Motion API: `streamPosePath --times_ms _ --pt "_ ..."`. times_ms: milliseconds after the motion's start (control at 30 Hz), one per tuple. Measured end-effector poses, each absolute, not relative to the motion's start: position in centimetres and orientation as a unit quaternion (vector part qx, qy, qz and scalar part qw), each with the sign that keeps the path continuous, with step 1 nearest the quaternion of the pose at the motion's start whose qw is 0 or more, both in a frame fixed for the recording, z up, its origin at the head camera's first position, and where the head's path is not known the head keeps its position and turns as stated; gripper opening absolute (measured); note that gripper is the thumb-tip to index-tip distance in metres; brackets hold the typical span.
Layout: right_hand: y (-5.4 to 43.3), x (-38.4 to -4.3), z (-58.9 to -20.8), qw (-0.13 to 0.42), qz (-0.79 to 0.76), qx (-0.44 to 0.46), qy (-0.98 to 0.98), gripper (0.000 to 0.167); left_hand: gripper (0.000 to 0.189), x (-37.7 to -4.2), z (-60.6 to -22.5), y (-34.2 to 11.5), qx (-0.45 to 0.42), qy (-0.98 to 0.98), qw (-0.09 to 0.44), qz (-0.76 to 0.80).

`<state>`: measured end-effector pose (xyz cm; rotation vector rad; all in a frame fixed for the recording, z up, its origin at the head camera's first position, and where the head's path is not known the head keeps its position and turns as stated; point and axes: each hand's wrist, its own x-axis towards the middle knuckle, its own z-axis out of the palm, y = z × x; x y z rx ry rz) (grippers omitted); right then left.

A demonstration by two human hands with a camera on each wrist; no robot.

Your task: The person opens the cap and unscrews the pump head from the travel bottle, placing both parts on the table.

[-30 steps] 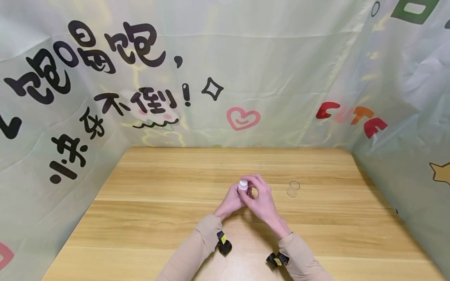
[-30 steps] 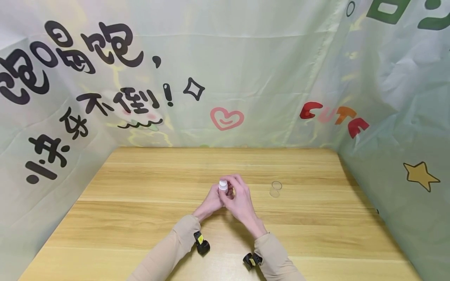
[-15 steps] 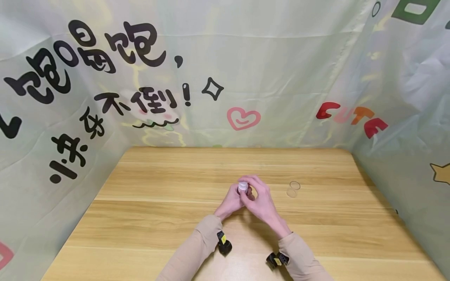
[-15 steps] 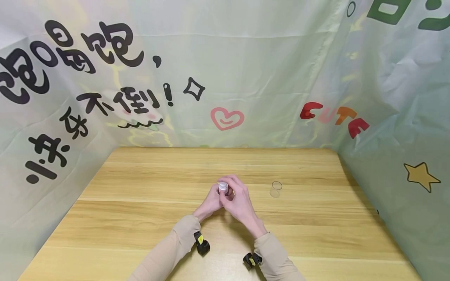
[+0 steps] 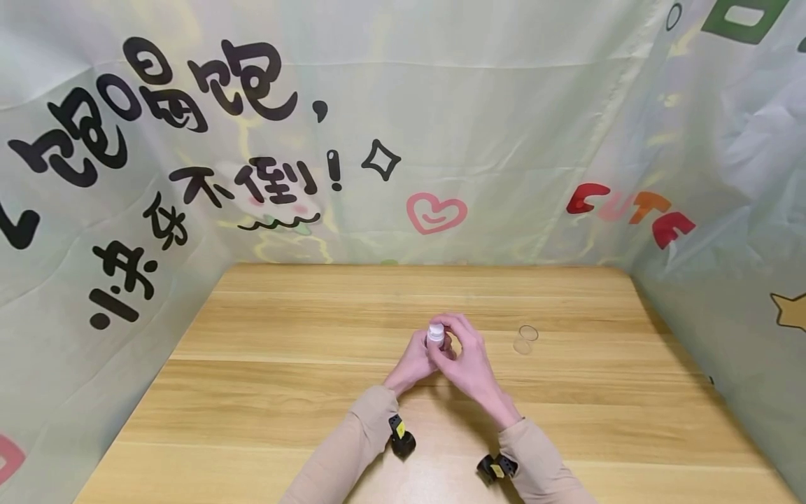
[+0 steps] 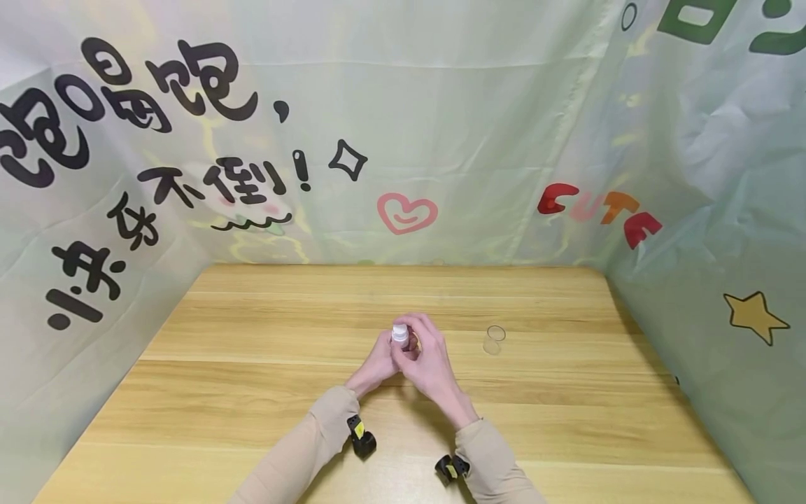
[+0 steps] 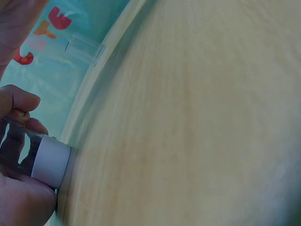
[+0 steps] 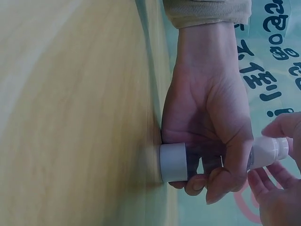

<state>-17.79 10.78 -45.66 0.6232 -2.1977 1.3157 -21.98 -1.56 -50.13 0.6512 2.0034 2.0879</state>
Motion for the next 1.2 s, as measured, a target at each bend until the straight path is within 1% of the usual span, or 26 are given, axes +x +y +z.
streamPosePath --times_ms 233,333,433,500,633,733,900,1000,1133,1200 --pt "10.62 -17.56 -45.30 0.245 0.473 0.194 -0.824 0.047 0.014 -21.87 -50.09 -1.38 0.191 0.703 0.074 0.681" --pt "10.58 -17.60 -45.29 0.247 0.473 0.195 -0.823 0.045 0.015 -21.79 -50.01 -1.38 0.198 0.699 0.072 0.683" --pt "10.59 -17.65 -45.37 0.247 0.473 0.206 -0.820 0.043 0.008 -21.80 -50.07 -1.43 0.209 0.684 0.076 0.695" --pt "10.59 -17.64 -45.37 0.243 0.476 0.213 -0.818 0.042 0.007 -21.85 -50.19 -1.48 0.216 0.673 0.079 0.703" --pt "10.53 -17.54 -45.26 0.235 0.479 0.211 -0.819 0.044 0.015 -21.86 -50.25 -1.52 0.215 0.671 0.087 0.705" --pt "10.51 -17.55 -45.25 0.243 0.475 0.200 -0.822 0.045 0.022 -21.89 -50.23 -1.49 0.206 0.685 0.090 0.693" --pt "10.53 -17.58 -45.33 0.253 0.469 0.208 -0.820 0.043 0.022 -21.91 -50.29 -1.52 0.207 0.677 0.089 0.701" --pt "10.48 -17.52 -45.33 0.248 0.470 0.215 -0.819 0.045 0.021 -21.89 -50.31 -1.56 0.212 0.668 0.088 0.708" --pt "10.40 -17.51 -45.34 0.247 0.470 0.204 -0.822 0.044 0.017 -21.91 -50.27 -1.51 0.208 0.675 0.086 0.703" --pt "10.40 -17.56 -45.36 0.251 0.469 0.200 -0.823 0.043 0.018 -21.97 -50.27 -1.45 0.205 0.676 0.088 0.702"
